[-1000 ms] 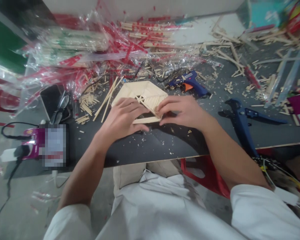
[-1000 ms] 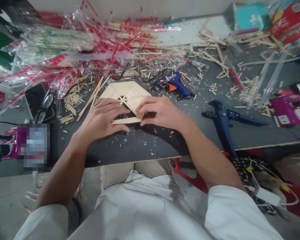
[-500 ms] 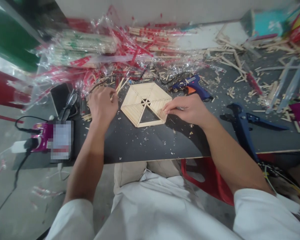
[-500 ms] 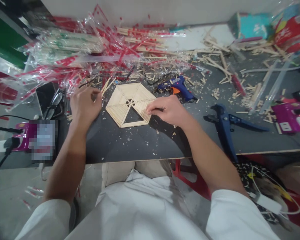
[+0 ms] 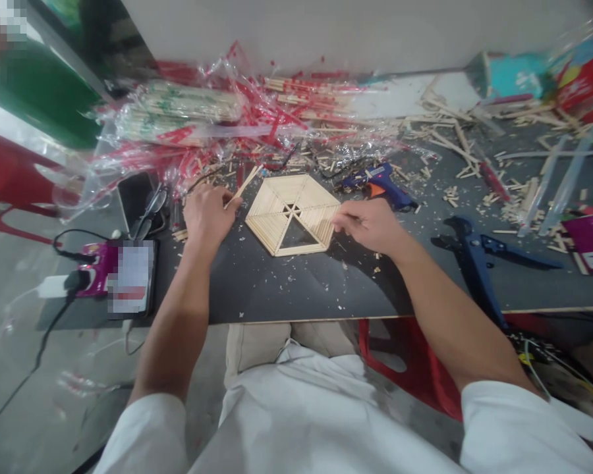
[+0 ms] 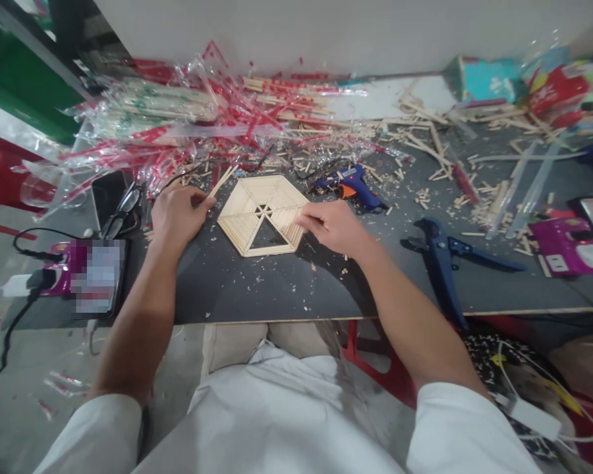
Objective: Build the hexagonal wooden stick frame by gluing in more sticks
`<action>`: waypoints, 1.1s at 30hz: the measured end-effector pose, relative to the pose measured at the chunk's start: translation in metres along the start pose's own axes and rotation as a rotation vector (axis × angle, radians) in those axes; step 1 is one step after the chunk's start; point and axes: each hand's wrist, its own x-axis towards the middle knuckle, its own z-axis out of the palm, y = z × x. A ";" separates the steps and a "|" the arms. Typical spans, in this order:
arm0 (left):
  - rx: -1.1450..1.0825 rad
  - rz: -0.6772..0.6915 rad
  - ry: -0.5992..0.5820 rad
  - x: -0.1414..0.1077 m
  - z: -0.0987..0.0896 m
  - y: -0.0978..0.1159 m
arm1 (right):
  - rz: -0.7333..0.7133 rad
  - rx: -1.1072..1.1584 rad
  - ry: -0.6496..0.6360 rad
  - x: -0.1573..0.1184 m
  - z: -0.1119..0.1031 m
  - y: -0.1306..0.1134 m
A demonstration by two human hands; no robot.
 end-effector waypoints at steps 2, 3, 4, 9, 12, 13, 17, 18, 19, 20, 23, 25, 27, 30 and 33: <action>0.016 -0.028 -0.017 -0.001 0.000 0.002 | 0.057 0.071 0.036 -0.001 0.002 0.002; 0.026 -0.040 -0.024 -0.001 0.001 0.002 | 0.078 0.104 0.055 -0.002 0.003 0.003; 0.035 -0.048 -0.027 -0.001 0.001 0.002 | 0.087 0.133 0.075 -0.003 0.005 0.004; -0.039 -0.074 0.097 0.001 0.003 -0.002 | -0.005 0.130 0.180 -0.002 0.010 0.008; -0.136 -0.119 0.208 0.004 -0.003 -0.006 | -0.071 0.064 0.206 -0.001 0.008 0.008; -0.163 -0.117 0.244 0.004 -0.006 -0.006 | -0.070 0.056 0.213 -0.001 0.007 0.007; -0.209 -0.015 0.356 0.003 -0.011 -0.004 | 0.042 0.092 0.307 -0.001 0.003 0.001; -0.214 0.017 0.362 0.001 -0.010 -0.001 | 0.076 0.114 0.373 -0.001 0.002 -0.001; -0.218 0.052 0.361 -0.001 -0.008 0.003 | 0.101 0.137 0.457 -0.001 0.001 -0.002; -0.222 0.095 0.348 -0.004 -0.005 0.008 | 0.117 0.156 0.544 0.000 -0.001 -0.002; -0.229 0.277 0.268 -0.015 0.007 0.029 | 0.127 0.172 0.751 0.001 -0.009 0.003; -0.218 0.406 0.168 -0.023 0.014 0.043 | 0.144 0.139 0.790 0.000 -0.015 0.013; -0.190 0.501 0.072 -0.031 0.019 0.054 | 0.158 0.082 0.792 -0.001 -0.019 0.025; -0.161 0.572 0.000 -0.037 0.021 0.062 | 0.144 0.013 0.777 -0.002 -0.020 0.040; -0.152 0.612 -0.029 -0.039 0.020 0.063 | 0.089 0.026 0.772 0.000 -0.014 0.042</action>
